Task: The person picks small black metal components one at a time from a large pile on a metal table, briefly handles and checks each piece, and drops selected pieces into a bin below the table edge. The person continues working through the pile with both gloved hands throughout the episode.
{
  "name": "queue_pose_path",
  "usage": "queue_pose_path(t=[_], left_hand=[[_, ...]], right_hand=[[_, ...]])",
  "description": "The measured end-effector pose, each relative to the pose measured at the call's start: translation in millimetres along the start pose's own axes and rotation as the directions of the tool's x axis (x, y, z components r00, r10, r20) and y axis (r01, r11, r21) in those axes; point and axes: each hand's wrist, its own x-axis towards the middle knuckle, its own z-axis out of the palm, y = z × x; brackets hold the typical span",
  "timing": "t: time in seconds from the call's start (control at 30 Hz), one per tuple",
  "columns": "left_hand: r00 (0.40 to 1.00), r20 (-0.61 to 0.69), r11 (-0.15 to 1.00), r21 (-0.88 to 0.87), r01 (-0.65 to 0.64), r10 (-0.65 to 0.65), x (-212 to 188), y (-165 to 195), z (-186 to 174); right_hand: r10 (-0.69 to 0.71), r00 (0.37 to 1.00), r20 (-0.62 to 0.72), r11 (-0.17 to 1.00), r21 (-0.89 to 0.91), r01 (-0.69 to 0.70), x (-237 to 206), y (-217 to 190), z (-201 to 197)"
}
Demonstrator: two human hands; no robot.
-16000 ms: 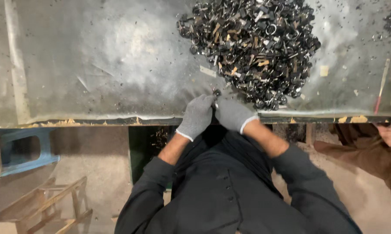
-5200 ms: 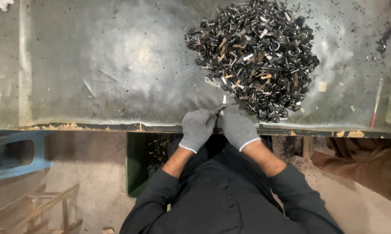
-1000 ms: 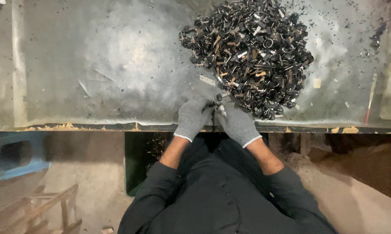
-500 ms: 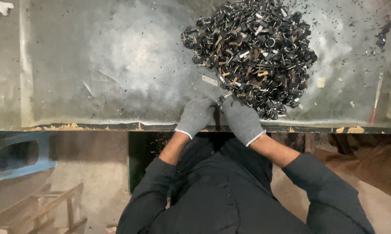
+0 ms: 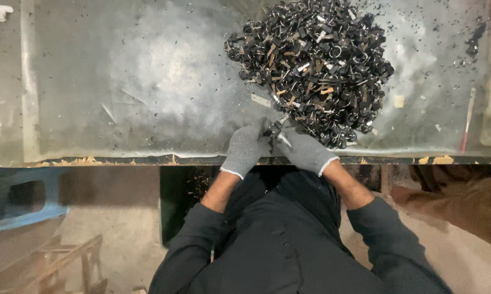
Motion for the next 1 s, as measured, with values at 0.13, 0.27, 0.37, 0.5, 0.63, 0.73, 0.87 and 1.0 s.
queue_pose_path(t=[0.13,0.27,0.37,0.5,0.63,0.73,0.87,1.0], left_hand=[[0.999,-0.036,1.000,0.025,-0.017,0.018,-3.7,-0.3,2.5],[0.979,-0.102,0.980,0.114,-0.163,0.174,-8.7,1.3,9.3],[0.979,-0.066,0.969,0.167,-0.180,0.193,-10.3,2.1,12.2],[0.966,-0.136,0.972,0.119,-0.203,0.218,-9.5,1.6,12.8],[0.969,-0.121,0.965,0.178,-0.193,0.216,-9.4,2.5,12.3],[0.966,-0.113,0.966,0.145,-0.216,0.233,-8.0,3.7,9.4],[0.969,-0.122,0.975,0.087,-0.204,0.214,-6.0,5.8,4.1],[0.969,-0.125,0.975,0.094,-0.201,0.212,-4.4,7.0,3.1]], right_hand=[[0.108,0.984,-0.143,0.987,-0.102,-0.123,-10.5,-26.6,1.9],[0.105,0.959,-0.263,0.841,-0.491,-0.227,-13.6,-49.6,12.6],[0.115,0.956,-0.270,0.874,-0.430,-0.227,-12.9,-51.2,9.9],[0.101,0.981,-0.164,0.971,-0.199,-0.133,-10.0,-48.7,5.9],[0.106,0.945,-0.308,0.864,-0.442,-0.241,-7.1,-49.3,10.0],[0.102,0.970,-0.222,0.925,-0.337,-0.174,-4.9,-45.7,7.7],[0.212,0.971,-0.108,0.951,-0.207,-0.231,-2.1,-39.9,0.6],[0.077,0.960,-0.271,0.908,-0.379,-0.180,-0.6,-41.4,2.0]])
